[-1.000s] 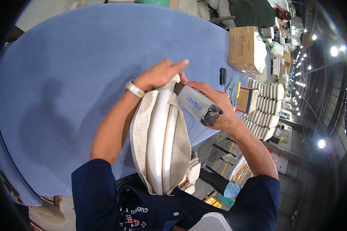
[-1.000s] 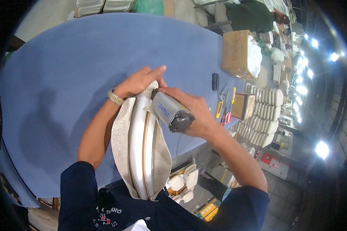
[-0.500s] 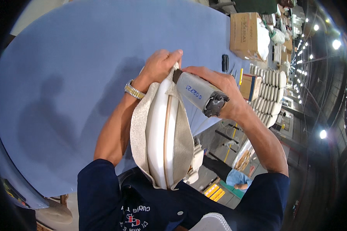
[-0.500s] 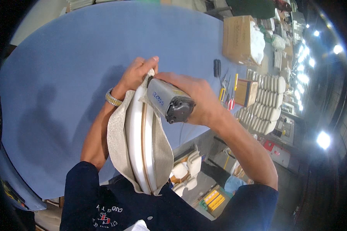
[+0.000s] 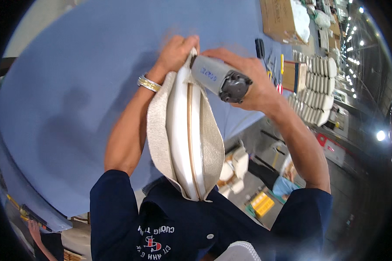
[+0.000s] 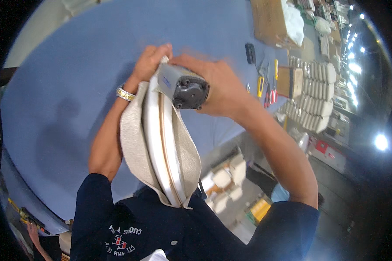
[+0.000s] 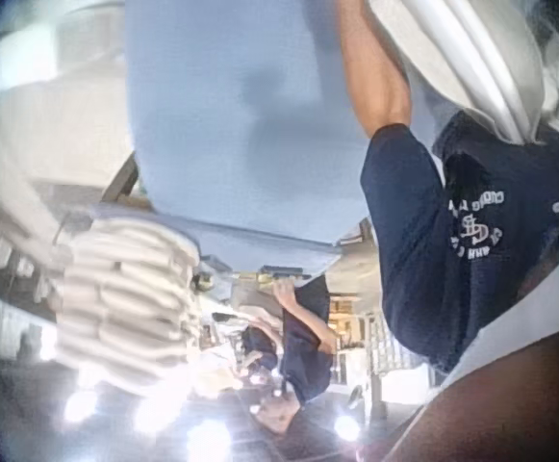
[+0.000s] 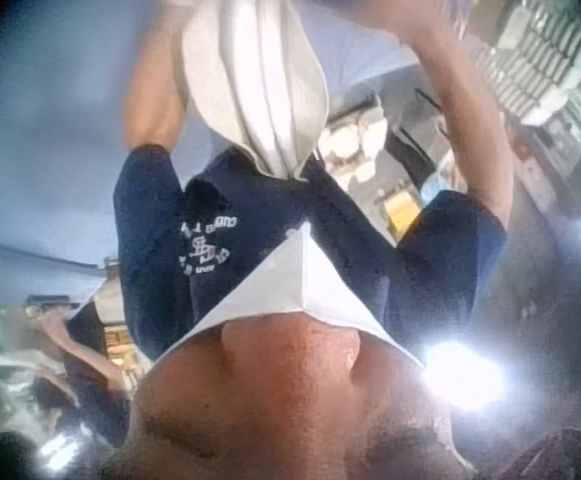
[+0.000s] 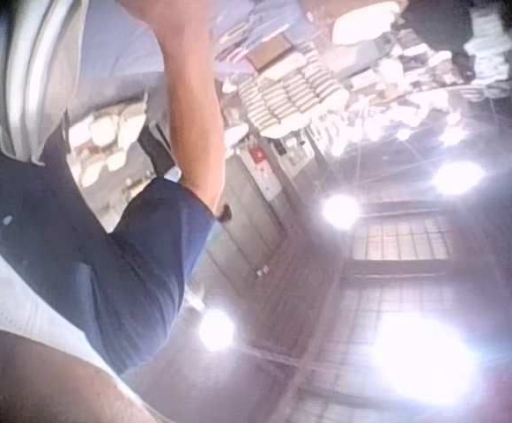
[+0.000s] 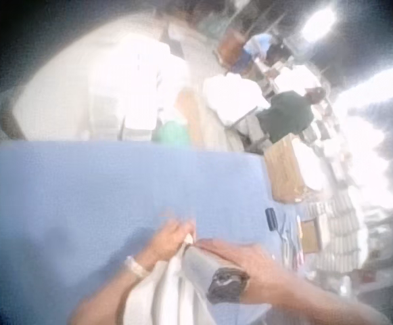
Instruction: The person assembles cushion covers by inserting foam inserts, trimming excess fabric with a utility knife, and stapling the edges closed. The person repeats this process for multiple cushions on a blue work table in a workshop.
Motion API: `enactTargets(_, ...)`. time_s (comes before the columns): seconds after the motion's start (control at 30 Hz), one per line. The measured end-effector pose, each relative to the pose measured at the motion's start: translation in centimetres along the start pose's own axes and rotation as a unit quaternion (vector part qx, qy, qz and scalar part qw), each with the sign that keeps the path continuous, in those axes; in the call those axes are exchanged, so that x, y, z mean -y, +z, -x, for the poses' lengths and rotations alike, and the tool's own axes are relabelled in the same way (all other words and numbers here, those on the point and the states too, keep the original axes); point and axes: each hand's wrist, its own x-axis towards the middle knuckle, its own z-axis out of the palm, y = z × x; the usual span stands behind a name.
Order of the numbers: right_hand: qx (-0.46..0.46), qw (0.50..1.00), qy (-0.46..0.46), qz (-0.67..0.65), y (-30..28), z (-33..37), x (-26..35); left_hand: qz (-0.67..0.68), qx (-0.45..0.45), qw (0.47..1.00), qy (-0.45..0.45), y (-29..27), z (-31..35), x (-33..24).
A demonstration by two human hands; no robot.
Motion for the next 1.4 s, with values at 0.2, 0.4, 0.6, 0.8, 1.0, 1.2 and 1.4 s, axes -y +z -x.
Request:
enactTargets(0.2, -0.092, 0.995, -0.036, -0.024, 1.0, 2.3, -1.5, -0.113, -0.017, 0.992, -0.047, 0.7, -0.3, -1.8)
enactTargets(0.4, -0.21, 0.971, 0.0, -0.111, 6.5, 9.0, -6.4, -0.07, -0.103, 0.989, -0.078, -0.4, 2.4, -7.2)
enactTargets(0.6, -0.232, 0.96, 0.128, -0.087, 16.9, 11.1, -18.3, -0.171, -0.116, 0.96, 0.187, 4.5, 10.4, -25.5)
enactTargets(0.8, -0.262, 0.937, -0.077, -0.22, 9.1, 10.1, -11.7, -0.474, -0.068, 0.8, 0.363, 15.3, 19.3, -27.3)
enactTargets(1.0, -0.286, 0.755, -0.32, -0.496, -2.3, 8.0, 1.2, -0.529, -0.254, 0.705, 0.399, 19.2, 21.3, -22.1)
enactTargets(1.2, -0.187, 0.756, -0.363, -0.511, -2.5, 4.0, 9.2, -0.507, -0.307, 0.727, 0.348, 21.7, 23.8, -20.3)
enactTargets(1.4, -0.175, 0.779, -0.367, -0.477, 1.1, 2.5, 8.6, -0.438, -0.381, 0.802, 0.145, 23.2, 25.6, -20.2)
